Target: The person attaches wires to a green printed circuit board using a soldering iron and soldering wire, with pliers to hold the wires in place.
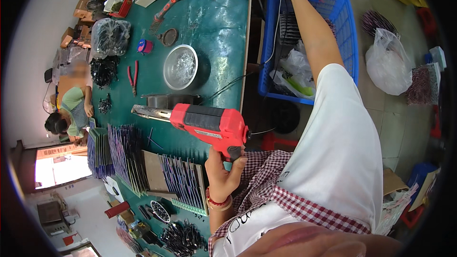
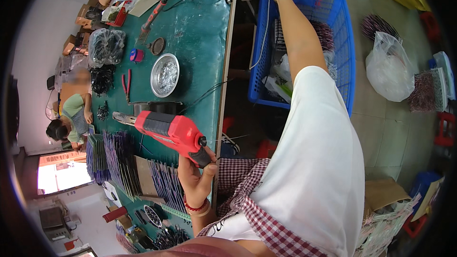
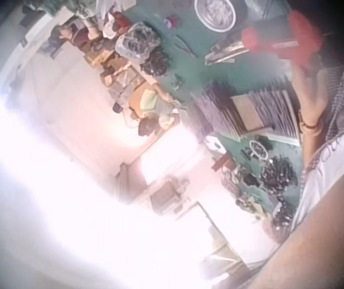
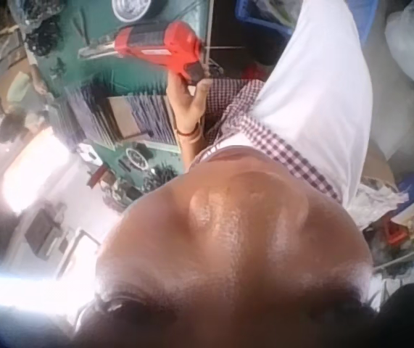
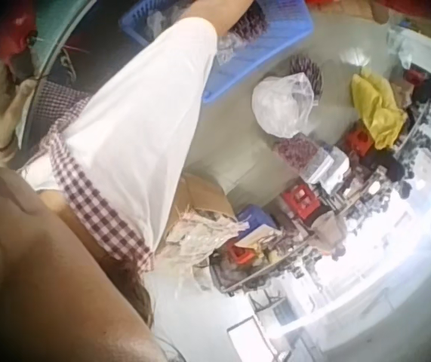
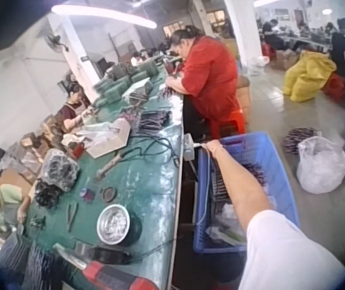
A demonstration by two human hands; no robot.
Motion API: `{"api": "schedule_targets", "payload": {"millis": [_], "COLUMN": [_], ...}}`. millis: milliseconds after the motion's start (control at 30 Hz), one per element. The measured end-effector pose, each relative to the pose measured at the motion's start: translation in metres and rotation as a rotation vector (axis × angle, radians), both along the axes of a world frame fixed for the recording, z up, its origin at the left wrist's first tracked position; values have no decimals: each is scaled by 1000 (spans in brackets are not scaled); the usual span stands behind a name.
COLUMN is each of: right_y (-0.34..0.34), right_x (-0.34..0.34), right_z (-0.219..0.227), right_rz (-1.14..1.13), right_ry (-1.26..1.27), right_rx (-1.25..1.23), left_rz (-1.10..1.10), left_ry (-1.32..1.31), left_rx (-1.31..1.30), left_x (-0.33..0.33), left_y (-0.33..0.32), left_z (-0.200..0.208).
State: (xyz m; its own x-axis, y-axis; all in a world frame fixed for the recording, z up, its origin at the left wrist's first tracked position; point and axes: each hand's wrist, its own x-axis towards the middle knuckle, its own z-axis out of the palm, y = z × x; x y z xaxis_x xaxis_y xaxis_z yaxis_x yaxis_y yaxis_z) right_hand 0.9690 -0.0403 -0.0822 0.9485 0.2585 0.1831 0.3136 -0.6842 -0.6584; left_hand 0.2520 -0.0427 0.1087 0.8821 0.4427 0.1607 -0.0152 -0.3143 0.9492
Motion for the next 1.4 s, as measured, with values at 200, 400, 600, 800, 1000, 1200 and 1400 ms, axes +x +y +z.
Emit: {"api": "schedule_targets", "payload": {"millis": [200,400,600,800,1000,1200,1400], "right_y": [66,52,58,14,-47,-211,-162], "right_x": [-81,-74,-77,-69,-303,-503,-583], "right_z": [-5,-4,-15,-7,89,124,166], "right_rz": [-80,49,45,-7,119,1102,1077], "right_ry": [90,264,368,397,288,677,727], "right_rx": [176,357,593,830,1500,1119,1029], "left_rz": [152,131,101,35,89,-40,-92], "left_ry": [40,84,33,-41,-22,-83,94], "left_rx": [-57,-7,-154,-227,-182,-213,-43], "left_x": [7,16,22,26,13,28,9], "left_y": [-2,7,9,-5,-10,-21,-45], "left_z": [2,-2,-3,5,6,-3,6]}}
